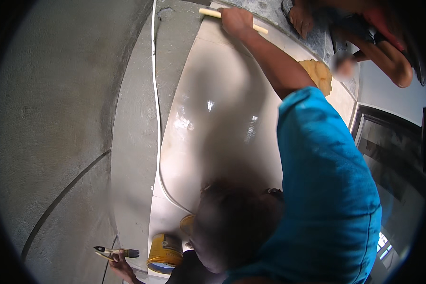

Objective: The person paints a textured ceiling using a paintbrush and a can of grey paint. They repeatedly dip the brush into the paint can and apply paint to the ceiling surface, focusing on seams and edges.

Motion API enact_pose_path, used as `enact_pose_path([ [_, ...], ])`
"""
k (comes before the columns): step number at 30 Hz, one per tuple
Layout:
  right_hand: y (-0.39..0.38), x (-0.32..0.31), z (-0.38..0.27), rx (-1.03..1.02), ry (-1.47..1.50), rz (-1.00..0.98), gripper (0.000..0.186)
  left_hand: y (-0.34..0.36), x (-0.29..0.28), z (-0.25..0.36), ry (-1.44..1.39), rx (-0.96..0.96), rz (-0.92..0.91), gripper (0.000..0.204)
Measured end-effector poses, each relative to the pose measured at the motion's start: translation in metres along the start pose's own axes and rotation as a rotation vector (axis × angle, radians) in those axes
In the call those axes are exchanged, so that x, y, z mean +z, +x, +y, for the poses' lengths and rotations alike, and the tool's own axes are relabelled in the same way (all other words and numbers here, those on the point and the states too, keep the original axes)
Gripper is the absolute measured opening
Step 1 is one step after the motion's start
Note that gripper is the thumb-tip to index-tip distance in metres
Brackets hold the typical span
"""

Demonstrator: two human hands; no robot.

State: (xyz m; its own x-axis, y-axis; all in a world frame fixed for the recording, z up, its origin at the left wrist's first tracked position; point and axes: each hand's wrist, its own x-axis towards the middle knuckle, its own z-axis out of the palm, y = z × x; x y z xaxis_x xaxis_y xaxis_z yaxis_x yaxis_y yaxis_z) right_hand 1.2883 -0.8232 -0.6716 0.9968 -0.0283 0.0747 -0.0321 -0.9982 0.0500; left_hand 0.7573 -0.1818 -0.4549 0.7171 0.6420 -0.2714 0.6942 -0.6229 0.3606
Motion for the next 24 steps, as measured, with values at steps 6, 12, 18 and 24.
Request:
enact_pose_path([
  [6, 0.020, 0.003, 0.010, 0.073, 0.062, -0.010, 0.020, 0.000, -0.003, 0.006, 0.048, -0.022, -0.012, 0.040],
  [12, -0.055, -0.042, -0.017, 0.055, 0.073, -0.155, 0.036, -0.011, -0.019, 0.003, 0.040, 0.002, 0.019, 0.043],
  [18, -0.171, -0.004, -0.095, -0.218, 0.145, 0.153, 0.039, -0.017, -0.017, 0.003, 0.143, -0.020, -0.029, 0.036],
  [24, -0.108, 0.017, -0.100, -0.047, 0.038, 0.028, 0.024, -0.014, -0.021, -0.018, 0.198, -0.003, -0.037, 0.039],
])
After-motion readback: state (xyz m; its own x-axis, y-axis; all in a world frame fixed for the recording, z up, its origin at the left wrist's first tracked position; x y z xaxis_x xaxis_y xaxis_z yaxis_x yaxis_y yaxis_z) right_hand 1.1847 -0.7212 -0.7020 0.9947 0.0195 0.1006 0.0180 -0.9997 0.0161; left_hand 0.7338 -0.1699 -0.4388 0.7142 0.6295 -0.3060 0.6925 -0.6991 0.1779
